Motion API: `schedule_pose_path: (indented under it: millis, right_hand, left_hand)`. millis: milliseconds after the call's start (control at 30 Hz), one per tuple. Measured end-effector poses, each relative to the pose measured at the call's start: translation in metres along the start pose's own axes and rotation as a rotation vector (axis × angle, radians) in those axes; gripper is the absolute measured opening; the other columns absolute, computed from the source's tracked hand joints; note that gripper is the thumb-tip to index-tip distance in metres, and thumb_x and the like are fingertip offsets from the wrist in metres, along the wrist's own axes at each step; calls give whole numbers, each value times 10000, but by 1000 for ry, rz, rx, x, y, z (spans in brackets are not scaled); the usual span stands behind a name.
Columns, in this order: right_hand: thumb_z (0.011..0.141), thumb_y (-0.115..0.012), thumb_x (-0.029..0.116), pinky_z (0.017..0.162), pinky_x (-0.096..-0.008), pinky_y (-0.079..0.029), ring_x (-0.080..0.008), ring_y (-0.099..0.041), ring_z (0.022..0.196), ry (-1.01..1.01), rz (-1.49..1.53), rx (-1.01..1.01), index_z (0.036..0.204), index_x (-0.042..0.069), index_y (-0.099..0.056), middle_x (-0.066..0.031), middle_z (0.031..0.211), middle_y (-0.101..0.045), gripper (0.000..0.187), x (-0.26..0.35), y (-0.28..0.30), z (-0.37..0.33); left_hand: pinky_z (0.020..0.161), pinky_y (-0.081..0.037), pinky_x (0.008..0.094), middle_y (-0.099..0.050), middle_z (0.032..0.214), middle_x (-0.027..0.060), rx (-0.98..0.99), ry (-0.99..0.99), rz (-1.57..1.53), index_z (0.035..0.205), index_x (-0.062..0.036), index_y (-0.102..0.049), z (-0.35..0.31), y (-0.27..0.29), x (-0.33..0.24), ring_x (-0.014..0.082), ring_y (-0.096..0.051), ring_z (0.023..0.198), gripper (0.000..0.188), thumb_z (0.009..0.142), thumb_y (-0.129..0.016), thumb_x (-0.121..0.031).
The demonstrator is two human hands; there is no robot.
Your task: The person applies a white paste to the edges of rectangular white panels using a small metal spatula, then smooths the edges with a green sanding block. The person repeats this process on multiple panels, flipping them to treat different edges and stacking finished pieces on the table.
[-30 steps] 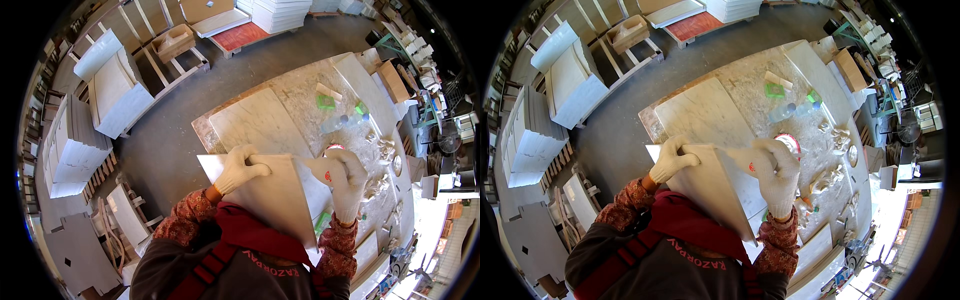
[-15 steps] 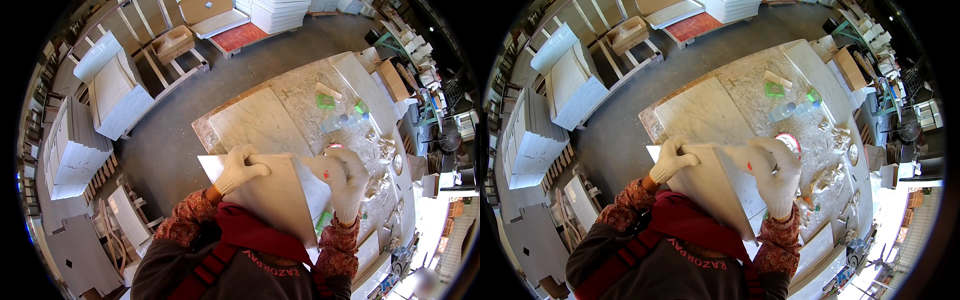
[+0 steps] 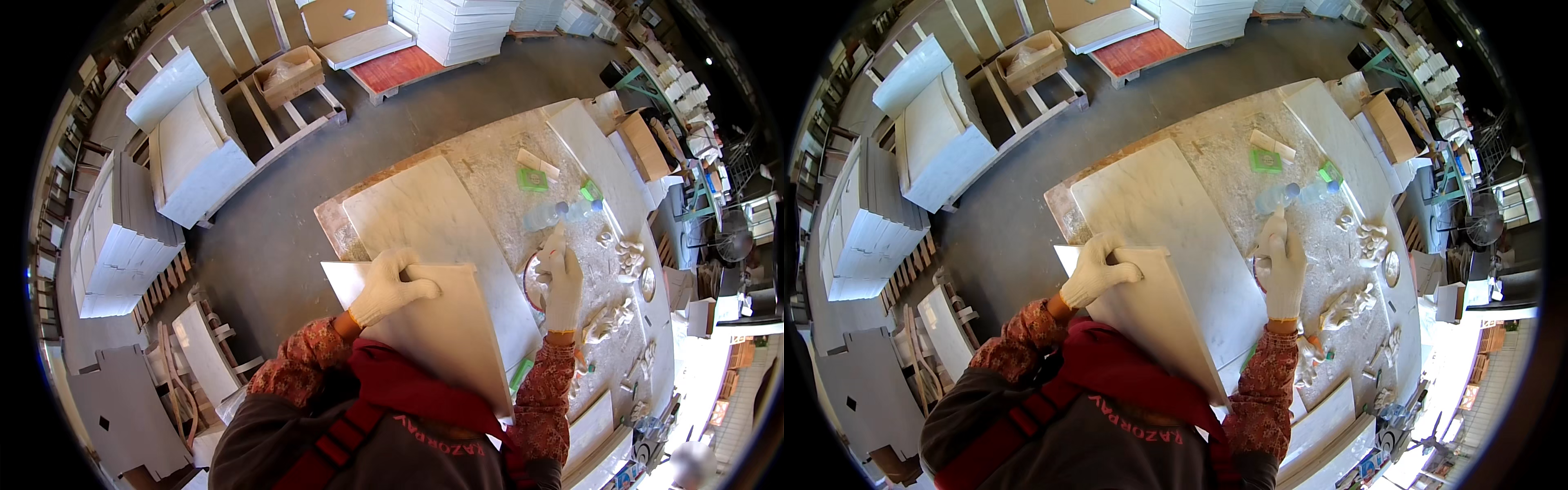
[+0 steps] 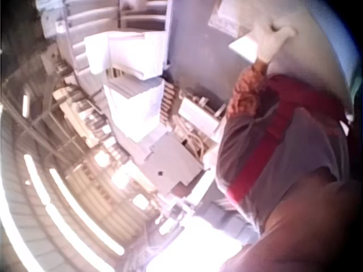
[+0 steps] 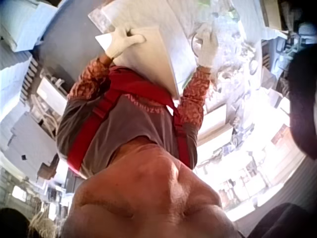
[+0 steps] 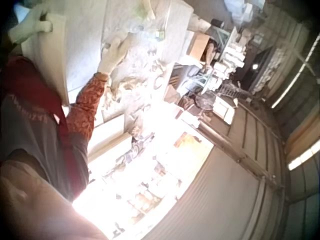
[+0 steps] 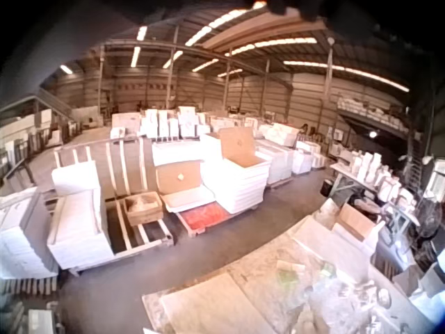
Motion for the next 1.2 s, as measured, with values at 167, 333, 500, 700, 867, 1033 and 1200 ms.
schedule_pose_path:
  millis: [167,333,500,700,867,1033,1200]
  right_hand:
    - [987,-625,294,705,-360,-489,-196,-591,779,89,-202,-217,1029,-40,-671,-114,853,-646,340,-127,13,50]
    - [966,-637,326,753,-433,-496,-317,-652,813,-46,-207,-255,1017,-17,-705,-170,917,-706,353,-240,30,85]
    - [951,-619,253,872,-469,-503,-373,-665,956,266,-615,-335,1180,-16,-657,-211,1064,-697,355,-210,22,82]
    - [990,-559,241,936,-435,-524,-363,-661,1072,-154,488,556,1427,9,-505,-253,1247,-656,498,-25,-45,-63]
    - [961,-594,241,704,-468,-549,-371,-700,807,235,-481,200,1328,95,-587,-210,958,-723,395,46,-38,-133]
    - [920,-618,241,642,-489,-525,-375,-686,727,269,-521,-89,1117,134,-685,-164,845,-715,234,35,-26,-128]
    - [916,-622,267,647,-480,-517,-369,-688,734,310,-472,-88,1111,161,-693,-140,850,-723,233,12,-39,-104]
  left_hand:
    - [604,-469,335,-636,724,80,-36,-29,72,805,5,-691,1,3,-4,163,-601,675,397,668,-880,-316]
    - [675,-458,320,-601,784,53,49,43,78,819,-9,-661,7,-4,-1,151,-562,762,334,710,-858,-255]
    - [622,-480,353,-665,729,96,5,-18,75,831,-8,-703,10,-6,-4,169,-620,686,409,739,-854,-376]
    - [641,-508,375,-704,764,145,-33,17,204,866,4,-728,16,-4,14,217,-672,708,497,728,-847,-458]
    - [652,-520,379,-706,745,150,2,75,188,847,3,-735,30,-29,10,244,-682,696,505,722,-850,-473]
    - [648,-517,402,-711,753,157,-24,61,252,848,-11,-744,45,-40,25,265,-678,683,509,771,-794,-511]
    - [674,-495,472,-691,792,172,-736,-446,651,773,-41,-730,46,49,35,341,-635,709,426,954,-595,-402]
Point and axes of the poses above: each hand's wrist, its own z-axis towards the middle knuckle, its own y-axis out of the back of the hand, x = y × z, the point moved 9 cm from there along z, towards the middle knuckle
